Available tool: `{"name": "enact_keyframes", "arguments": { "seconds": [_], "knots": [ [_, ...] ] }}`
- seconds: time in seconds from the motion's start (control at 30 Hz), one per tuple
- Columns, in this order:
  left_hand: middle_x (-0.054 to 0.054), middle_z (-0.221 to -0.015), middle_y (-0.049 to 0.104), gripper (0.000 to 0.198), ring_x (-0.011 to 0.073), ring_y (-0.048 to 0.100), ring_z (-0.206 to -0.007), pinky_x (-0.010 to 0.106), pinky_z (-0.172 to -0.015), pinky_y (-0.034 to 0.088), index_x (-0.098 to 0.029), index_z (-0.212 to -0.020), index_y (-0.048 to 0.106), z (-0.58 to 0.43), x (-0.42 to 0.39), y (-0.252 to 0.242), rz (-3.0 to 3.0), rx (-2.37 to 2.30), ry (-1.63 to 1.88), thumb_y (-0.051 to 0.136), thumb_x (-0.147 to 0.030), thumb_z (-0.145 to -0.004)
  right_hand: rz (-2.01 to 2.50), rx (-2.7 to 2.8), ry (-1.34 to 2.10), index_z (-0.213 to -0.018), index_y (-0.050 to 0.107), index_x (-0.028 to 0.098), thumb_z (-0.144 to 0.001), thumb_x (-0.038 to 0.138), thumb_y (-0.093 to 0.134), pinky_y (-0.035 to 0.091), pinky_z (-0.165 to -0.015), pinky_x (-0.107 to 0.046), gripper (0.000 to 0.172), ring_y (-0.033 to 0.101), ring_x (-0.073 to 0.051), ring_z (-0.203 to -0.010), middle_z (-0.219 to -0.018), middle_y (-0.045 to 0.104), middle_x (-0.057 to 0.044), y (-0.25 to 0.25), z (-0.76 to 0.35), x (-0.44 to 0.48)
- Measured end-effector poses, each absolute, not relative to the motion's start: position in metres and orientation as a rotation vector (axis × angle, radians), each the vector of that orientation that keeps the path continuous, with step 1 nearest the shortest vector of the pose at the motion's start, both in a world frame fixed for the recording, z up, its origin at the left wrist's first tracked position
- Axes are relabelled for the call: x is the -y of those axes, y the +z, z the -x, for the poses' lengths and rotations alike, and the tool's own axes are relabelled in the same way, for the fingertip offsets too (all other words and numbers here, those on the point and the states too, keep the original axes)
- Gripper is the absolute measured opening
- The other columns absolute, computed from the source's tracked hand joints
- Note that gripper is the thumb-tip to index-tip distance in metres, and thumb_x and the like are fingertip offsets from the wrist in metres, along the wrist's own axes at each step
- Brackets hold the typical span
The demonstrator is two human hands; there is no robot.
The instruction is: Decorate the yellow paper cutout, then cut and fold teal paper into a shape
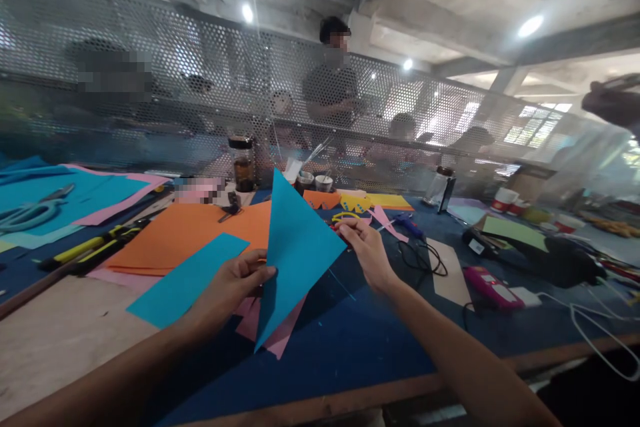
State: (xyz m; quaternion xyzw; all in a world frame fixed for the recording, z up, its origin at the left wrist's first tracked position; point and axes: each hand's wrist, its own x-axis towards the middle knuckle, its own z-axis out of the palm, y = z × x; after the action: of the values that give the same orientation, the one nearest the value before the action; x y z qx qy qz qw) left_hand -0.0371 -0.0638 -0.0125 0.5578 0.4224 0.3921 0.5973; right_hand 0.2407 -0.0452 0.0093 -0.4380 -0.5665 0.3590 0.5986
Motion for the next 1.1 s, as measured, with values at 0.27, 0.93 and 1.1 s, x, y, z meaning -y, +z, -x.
{"name": "enact_keyframes", "arguments": {
  "seconds": [0.27, 0.93, 1.1],
  "knots": [
    [0.009, -0.105, 0.082, 0.049, 0.0322, 0.077, -0.091, 0.043, -0.084, 0.063, -0.023, -0.117, 0.074, 0.037, 0.068, -0.007, -1.343, -0.911, 0.793, 0.084, -0.055, -0.080, 0.979, 1.393, 0.617, -0.104, 0.073, 0.022, -0.098, 0.041, 0.066, 0.060, -0.086, -0.036, 0.021, 0.074, -0.021, -0.089, -0.096, 0.078, -0.006, 0.023, -0.246, 0.050],
    [0.009, -0.103, 0.081, 0.035, 0.0315, 0.073, -0.102, 0.039, -0.088, 0.057, -0.022, -0.096, 0.076, 0.035, 0.063, -0.016, -1.849, -0.980, 0.762, 0.062, -0.053, -0.088, 0.859, 2.674, -0.596, -0.106, 0.071, 0.018, -0.109, 0.036, 0.055, 0.027, -0.121, -0.056, 0.025, 0.060, -0.026, -0.109, -0.105, 0.074, -0.009, 0.049, -0.180, 0.078],
    [0.006, -0.097, 0.079, 0.041, 0.0286, 0.071, -0.095, 0.034, -0.080, 0.055, -0.022, -0.099, 0.076, 0.036, 0.063, -0.018, -1.845, -1.041, 0.706, 0.063, -0.059, -0.086, 0.980, 2.683, -0.370, -0.103, 0.074, 0.018, -0.109, 0.037, 0.058, 0.029, -0.119, -0.051, 0.026, 0.063, -0.024, -0.107, -0.105, 0.075, -0.007, 0.054, -0.195, 0.077]
  ]
}}
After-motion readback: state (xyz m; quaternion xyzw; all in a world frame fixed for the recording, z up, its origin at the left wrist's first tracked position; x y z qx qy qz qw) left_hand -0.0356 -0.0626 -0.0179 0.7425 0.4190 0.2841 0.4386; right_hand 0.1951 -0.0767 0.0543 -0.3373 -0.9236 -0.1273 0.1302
